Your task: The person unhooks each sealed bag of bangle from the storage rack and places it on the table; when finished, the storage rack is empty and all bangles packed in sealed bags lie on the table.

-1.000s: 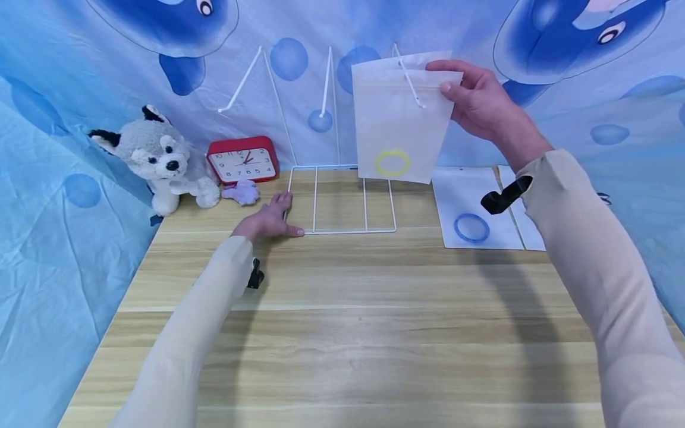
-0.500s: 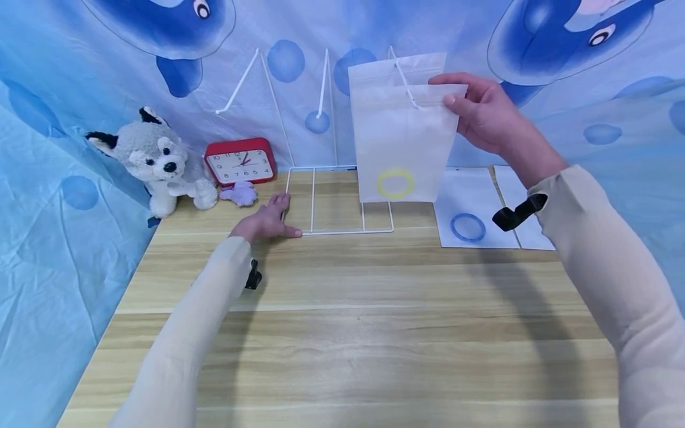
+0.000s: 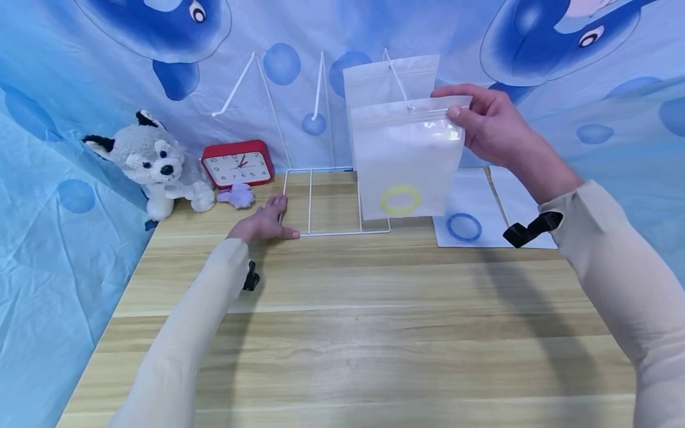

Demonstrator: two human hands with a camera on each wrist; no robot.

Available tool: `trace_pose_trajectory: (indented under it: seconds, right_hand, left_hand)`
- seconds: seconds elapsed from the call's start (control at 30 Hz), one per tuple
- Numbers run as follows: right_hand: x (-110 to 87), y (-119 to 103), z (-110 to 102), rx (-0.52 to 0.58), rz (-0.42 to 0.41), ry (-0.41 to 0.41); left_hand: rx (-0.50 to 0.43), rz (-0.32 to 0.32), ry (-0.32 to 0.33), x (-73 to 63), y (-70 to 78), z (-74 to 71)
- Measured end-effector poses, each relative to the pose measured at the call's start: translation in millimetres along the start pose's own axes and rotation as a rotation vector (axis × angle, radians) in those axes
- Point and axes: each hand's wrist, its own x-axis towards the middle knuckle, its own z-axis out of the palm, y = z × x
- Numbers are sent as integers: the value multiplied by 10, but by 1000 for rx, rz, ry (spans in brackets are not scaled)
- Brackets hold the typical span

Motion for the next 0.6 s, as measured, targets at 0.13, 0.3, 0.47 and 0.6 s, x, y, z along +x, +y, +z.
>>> trace_pose_trajectory:
  seconds: [0.13,0.3,0.47,0.6]
  right_hand:
    - [-51,-4,2,44,-44,-59]
    - [-99,-17,28,123,-91,-118]
    - [-169,-38,54,94,-102,-103]
    - [-221,-50,68,63,-117,-77]
  left_hand:
    - [-21,-5,0,45,-35,-4]
    - [-19,-14,-3,75,-54,0]
    - [-11,-22,-3,45,-32,1]
    - [-15,-13,2,-35,37,-3]
